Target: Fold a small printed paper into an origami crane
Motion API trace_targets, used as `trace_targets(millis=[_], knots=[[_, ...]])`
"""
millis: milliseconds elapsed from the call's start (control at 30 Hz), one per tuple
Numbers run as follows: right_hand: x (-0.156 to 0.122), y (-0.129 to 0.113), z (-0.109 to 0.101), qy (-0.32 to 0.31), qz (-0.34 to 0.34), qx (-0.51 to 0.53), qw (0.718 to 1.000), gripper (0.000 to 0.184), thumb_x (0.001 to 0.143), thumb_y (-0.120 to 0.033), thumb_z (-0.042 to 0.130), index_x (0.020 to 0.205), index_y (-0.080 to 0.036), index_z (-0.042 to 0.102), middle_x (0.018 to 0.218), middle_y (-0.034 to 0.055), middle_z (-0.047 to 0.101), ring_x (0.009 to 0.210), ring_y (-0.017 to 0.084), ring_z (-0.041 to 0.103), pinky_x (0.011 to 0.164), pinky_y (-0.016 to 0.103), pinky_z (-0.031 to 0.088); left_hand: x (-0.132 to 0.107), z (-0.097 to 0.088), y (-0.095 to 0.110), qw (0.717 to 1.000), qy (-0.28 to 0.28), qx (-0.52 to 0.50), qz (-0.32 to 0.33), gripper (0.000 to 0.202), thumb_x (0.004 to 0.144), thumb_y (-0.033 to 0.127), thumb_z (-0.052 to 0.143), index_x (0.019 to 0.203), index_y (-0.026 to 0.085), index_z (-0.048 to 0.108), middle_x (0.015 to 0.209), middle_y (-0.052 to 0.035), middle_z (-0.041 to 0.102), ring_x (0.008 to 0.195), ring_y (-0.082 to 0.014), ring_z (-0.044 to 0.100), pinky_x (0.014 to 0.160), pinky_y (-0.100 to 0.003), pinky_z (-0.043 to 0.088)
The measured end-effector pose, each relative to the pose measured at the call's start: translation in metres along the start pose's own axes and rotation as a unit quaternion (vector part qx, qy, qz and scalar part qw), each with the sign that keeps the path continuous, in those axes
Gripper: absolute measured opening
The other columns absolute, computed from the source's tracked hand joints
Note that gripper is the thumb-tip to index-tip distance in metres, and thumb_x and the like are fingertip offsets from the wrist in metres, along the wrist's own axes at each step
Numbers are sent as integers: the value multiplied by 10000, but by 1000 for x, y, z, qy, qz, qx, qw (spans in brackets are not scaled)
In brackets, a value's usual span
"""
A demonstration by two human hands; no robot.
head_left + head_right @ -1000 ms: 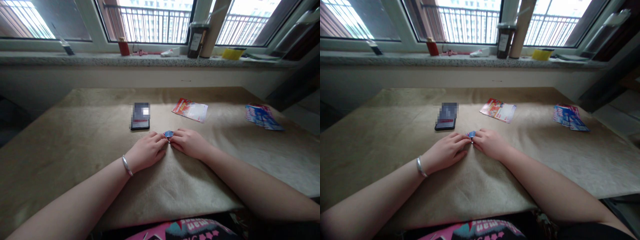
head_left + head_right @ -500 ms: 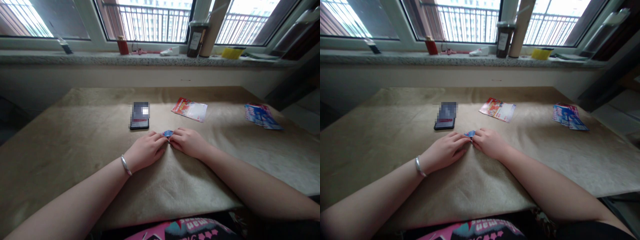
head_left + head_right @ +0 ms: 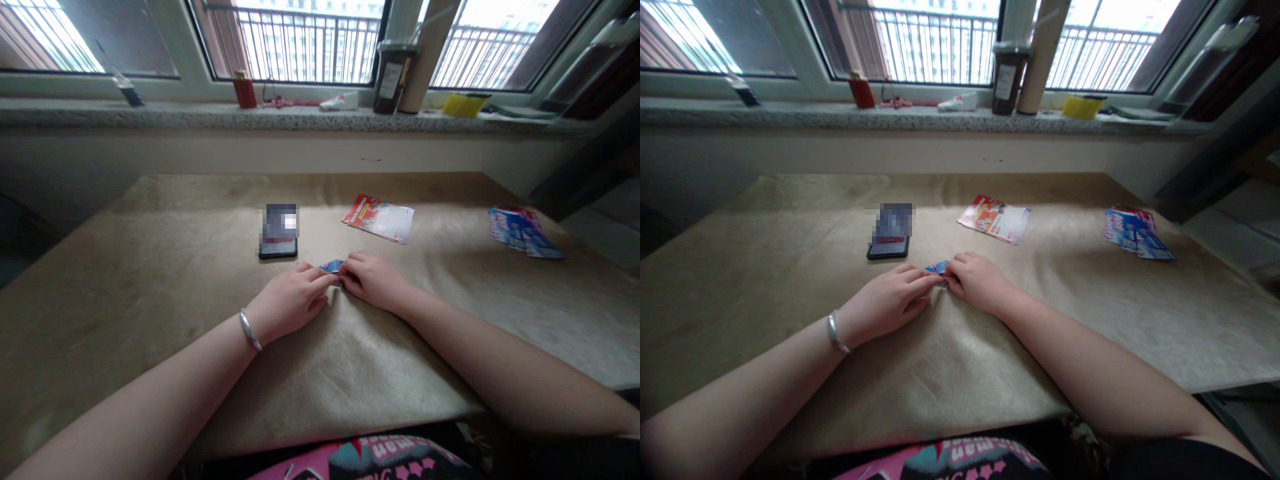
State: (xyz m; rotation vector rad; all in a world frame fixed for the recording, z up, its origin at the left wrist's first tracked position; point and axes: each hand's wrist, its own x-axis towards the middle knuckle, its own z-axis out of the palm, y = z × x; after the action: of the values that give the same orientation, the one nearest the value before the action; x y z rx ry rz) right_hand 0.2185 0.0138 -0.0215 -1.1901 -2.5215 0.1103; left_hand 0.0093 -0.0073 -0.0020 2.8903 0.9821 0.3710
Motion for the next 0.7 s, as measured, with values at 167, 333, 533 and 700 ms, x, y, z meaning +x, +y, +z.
trace_targets(millis=[167, 333, 533, 700], knots=[[1, 4, 3, -2, 12, 18, 1000, 134, 867, -232, 516, 823, -160, 620, 802, 58, 634, 769, 166, 562, 709, 264, 399, 0, 2, -1, 1000, 0, 16, 14, 339, 893, 186, 470, 1225, 173, 537, 1137, -79, 620, 1011, -222, 546, 888, -376, 501], [0, 6, 1, 0, 26, 43, 999, 115, 852, -231, 533, 822, -164, 623, 778, 43, 631, 742, 152, 560, 690, 252, 398, 0, 2, -1, 999, 1, 31, 21, 340, 926, 216, 428, 1243, 156, 537, 1129, -97, 625, 1005, -224, 550, 876, -386, 513], [-4, 7, -4, 12, -5, 41, 999, 104, 828, -264, 577, 831, -182, 642, 820, 46, 619, 785, 159, 551, 704, 257, 400, -1, 2, -1, 999, 5, 46, 26, 333, 935, 226, 416, 1226, 138, 552, 1114, -108, 626, 989, -227, 558, 866, -389, 519], [-1, 9, -1, 9, 16, 60, 998, 123, 836, -254, 570, 759, -173, 621, 770, 38, 613, 772, 158, 537, 714, 261, 399, -1, 3, 0, 998, 0, 55, 21, 339, 934, 231, 419, 1231, 128, 545, 1098, -121, 622, 996, -231, 559, 855, -391, 522]])
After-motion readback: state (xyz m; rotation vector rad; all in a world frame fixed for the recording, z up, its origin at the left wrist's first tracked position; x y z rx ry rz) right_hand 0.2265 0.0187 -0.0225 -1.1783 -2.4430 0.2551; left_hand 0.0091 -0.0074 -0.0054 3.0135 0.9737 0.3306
